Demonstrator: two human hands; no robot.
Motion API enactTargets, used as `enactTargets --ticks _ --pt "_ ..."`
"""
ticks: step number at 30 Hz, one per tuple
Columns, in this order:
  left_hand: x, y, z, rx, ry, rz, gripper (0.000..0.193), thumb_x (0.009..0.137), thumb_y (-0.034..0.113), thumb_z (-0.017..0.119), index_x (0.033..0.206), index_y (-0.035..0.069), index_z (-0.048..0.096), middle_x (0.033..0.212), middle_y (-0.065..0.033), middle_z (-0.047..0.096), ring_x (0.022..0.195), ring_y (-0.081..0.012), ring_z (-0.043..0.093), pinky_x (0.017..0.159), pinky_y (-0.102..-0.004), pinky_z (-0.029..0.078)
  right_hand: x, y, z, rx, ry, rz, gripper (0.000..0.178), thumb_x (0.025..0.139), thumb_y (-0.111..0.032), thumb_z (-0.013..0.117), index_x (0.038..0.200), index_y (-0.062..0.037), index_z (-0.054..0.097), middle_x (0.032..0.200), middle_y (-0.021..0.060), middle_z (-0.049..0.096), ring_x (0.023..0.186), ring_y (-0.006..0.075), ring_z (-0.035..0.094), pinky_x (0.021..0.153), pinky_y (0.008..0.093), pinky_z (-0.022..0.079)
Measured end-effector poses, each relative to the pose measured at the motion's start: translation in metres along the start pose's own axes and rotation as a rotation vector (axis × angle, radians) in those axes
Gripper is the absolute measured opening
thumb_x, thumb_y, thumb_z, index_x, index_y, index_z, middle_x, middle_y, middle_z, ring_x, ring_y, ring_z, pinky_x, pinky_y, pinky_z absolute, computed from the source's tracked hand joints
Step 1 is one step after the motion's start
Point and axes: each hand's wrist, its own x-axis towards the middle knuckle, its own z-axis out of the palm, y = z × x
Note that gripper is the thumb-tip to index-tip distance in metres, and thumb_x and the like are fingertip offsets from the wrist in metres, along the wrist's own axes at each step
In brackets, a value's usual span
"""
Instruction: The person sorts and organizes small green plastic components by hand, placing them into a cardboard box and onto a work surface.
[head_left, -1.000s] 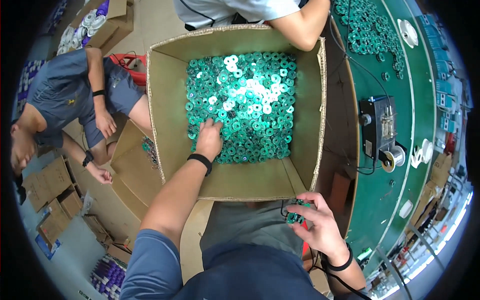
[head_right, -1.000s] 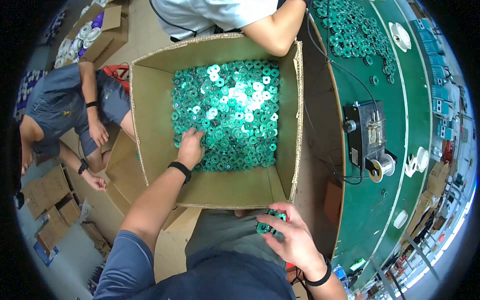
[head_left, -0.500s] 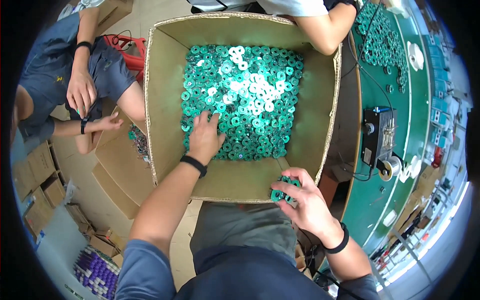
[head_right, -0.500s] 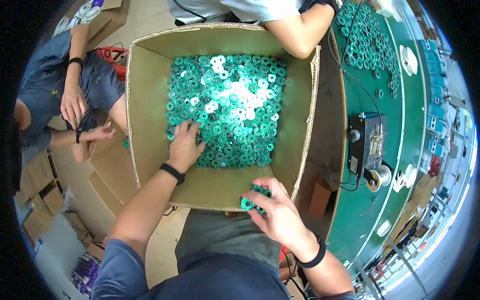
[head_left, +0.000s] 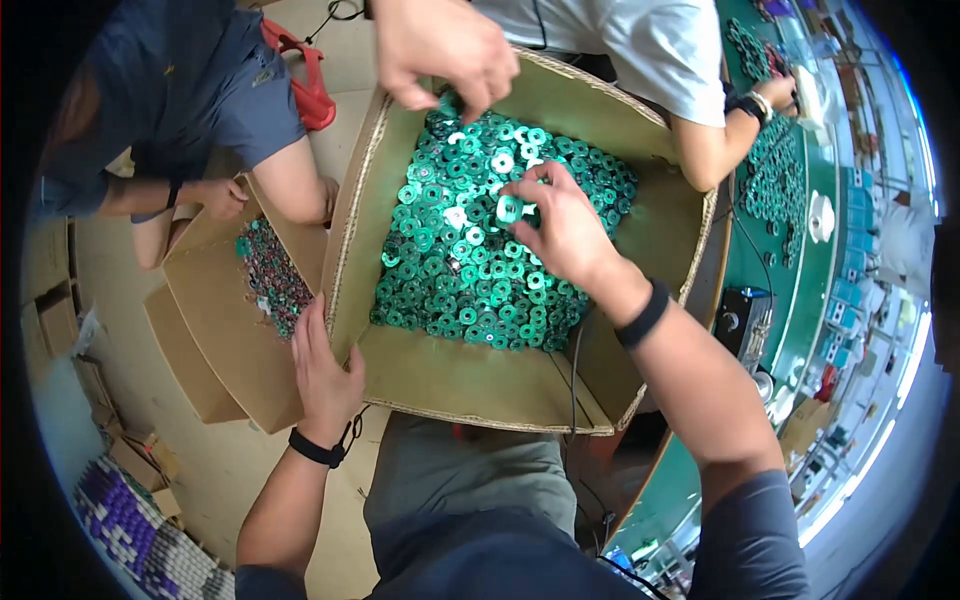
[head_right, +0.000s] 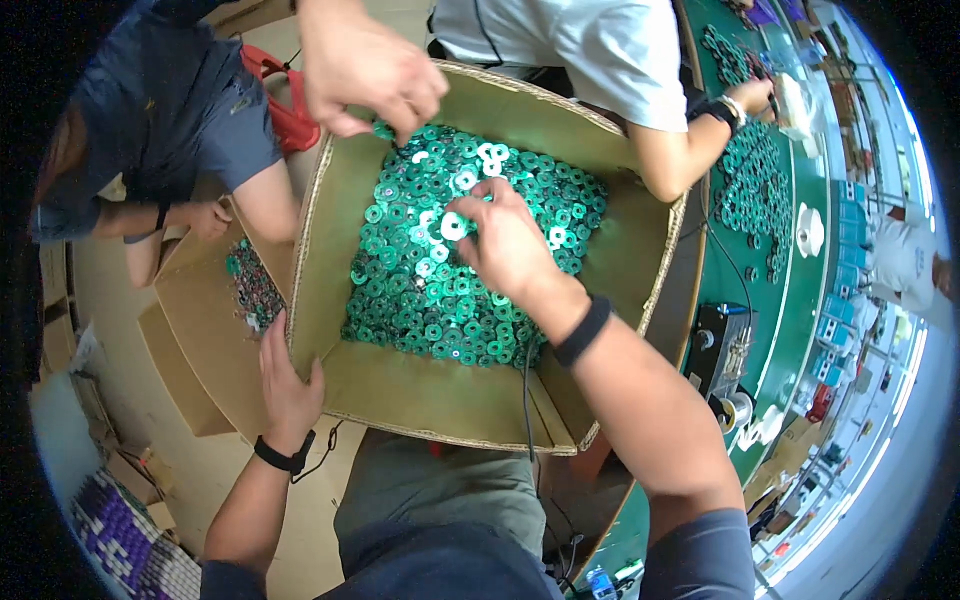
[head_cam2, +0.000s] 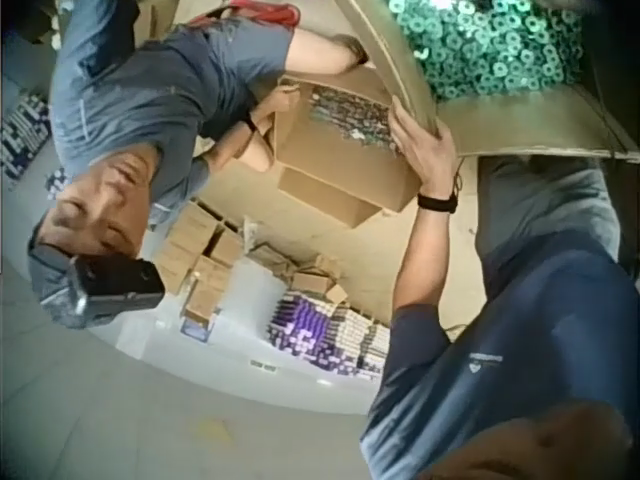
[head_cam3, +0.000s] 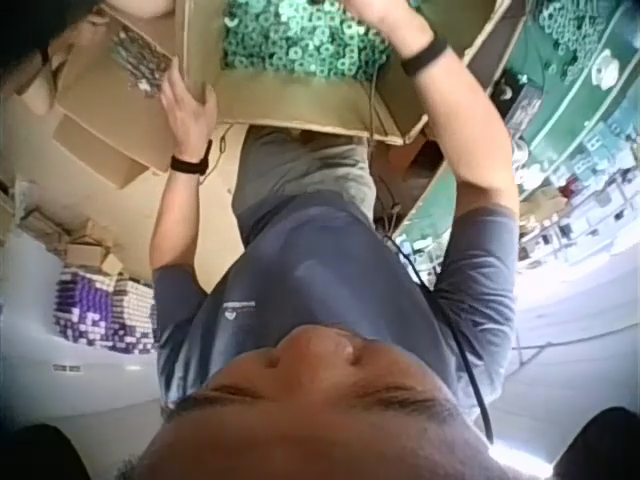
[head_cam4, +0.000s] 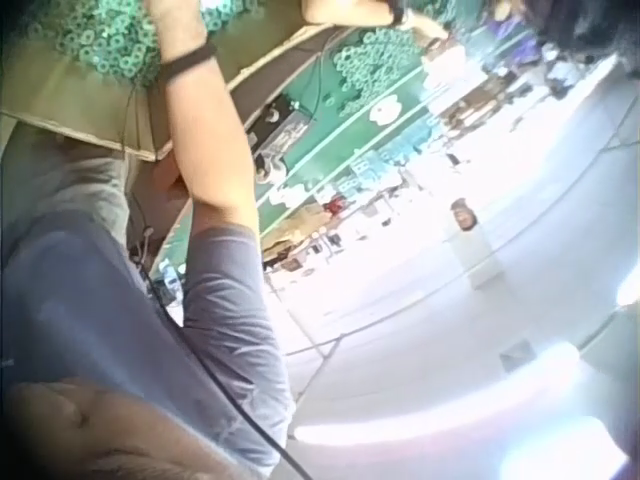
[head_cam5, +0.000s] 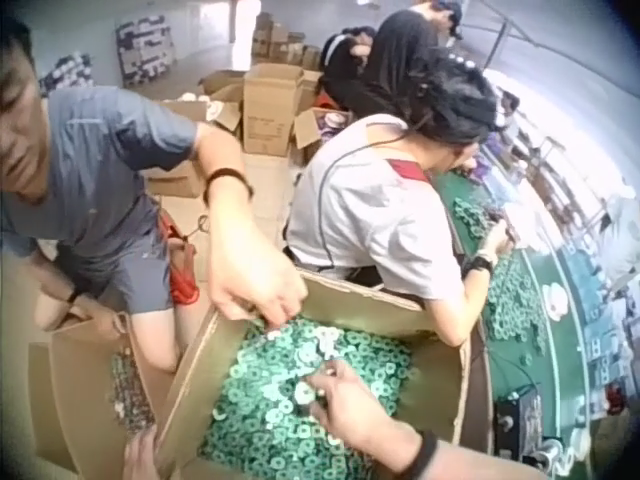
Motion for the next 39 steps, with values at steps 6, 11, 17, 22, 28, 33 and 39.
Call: enactTargets --ticks 6,11,17,22,28,33,39 --pt "0.005 -0.014 0.015 -0.05 0.04 -0.013 0.077 0.082 -0.002 0.064 0.156 0.004 0.044 0.146 -0.0222 0.053 0.137 -0.0419 0.052 0.117 -0.0514 0.04 0.06 0.072 0.07 -0.138 -0.017 0.106 0.049 0.075 -0.005 0.082 0.124 -0.0139 0.076 0.128 0.0209 0.062 0.116 0.0408 0.064 0.108 0.0456 0.054" --pt "0.002 -0.021 0.017 -0.066 0.054 -0.005 0.076 0.082 -0.002 0.063 0.155 0.003 0.046 0.144 -0.0217 0.055 0.135 -0.0414 0.053 0.117 -0.0507 0.042 0.082 0.09 0.101 -0.186 0.086 0.11 0.049 0.077 -0.005 0.082 0.125 -0.0096 0.075 0.124 0.0192 0.063 0.118 0.0382 0.062 0.107 0.045 0.054" --pt "0.005 -0.018 0.013 -0.055 0.026 -0.018 0.074 0.082 -0.003 0.062 0.154 0.002 0.046 0.144 -0.0219 0.055 0.135 -0.0418 0.053 0.116 -0.0505 0.042 0.086 0.084 0.113 -0.198 0.014 0.216 0.048 0.081 -0.011 0.083 0.128 -0.0137 0.074 0.141 0.02 0.057 0.129 0.0415 0.057 0.109 0.0485 0.052" --pt "0.004 -0.02 0.017 -0.043 0.027 0.008 0.075 0.081 -0.004 0.062 0.154 0.002 0.046 0.145 -0.0227 0.055 0.134 -0.0431 0.053 0.116 -0.051 0.043 0.084 0.07 0.105 -0.293 -0.02 0.23 0.053 0.083 -0.015 0.083 0.134 -0.0124 0.068 0.144 0.0191 0.056 0.13 0.0413 0.057 0.109 0.0496 0.053" --pt "0.002 -0.024 0.02 -0.043 0.026 -0.007 0.076 0.081 -0.004 0.062 0.155 0.003 0.045 0.144 -0.024 0.055 0.134 -0.0454 0.053 0.115 -0.0512 0.043 0.049 0.055 0.093 -0.221 0.164 0.076 0.045 0.089 -0.015 0.076 0.133 -0.0082 0.067 0.133 0.0193 0.062 0.122 0.0399 0.061 0.102 0.0492 0.056" --pt "0.0 -0.027 0.019 -0.038 0.017 0.001 0.076 0.081 -0.003 0.063 0.155 0.002 0.045 0.146 -0.0241 0.054 0.134 -0.046 0.053 0.116 -0.0517 0.043 -0.038 0.038 0.058 -0.231 -0.167 0.26 0.031 0.09 -0.018 0.075 0.116 -0.0047 0.069 0.113 0.0198 0.068 0.107 0.0399 0.069 0.093 0.0492 0.059" --pt "0.012 0.001 0.002 -0.054 0.01 -0.013 0.069 0.088 0.001 0.066 0.154 0.003 0.046 0.145 -0.0222 0.056 0.134 -0.0435 0.054 0.114 -0.0487 0.044 -0.134 0.029 0.047 -0.177 -0.55 0.56 0.039 0.088 -0.022 0.08 0.123 -0.0056 0.072 0.118 0.0207 0.075 0.111 0.0388 0.071 0.1 0.0477 0.057"
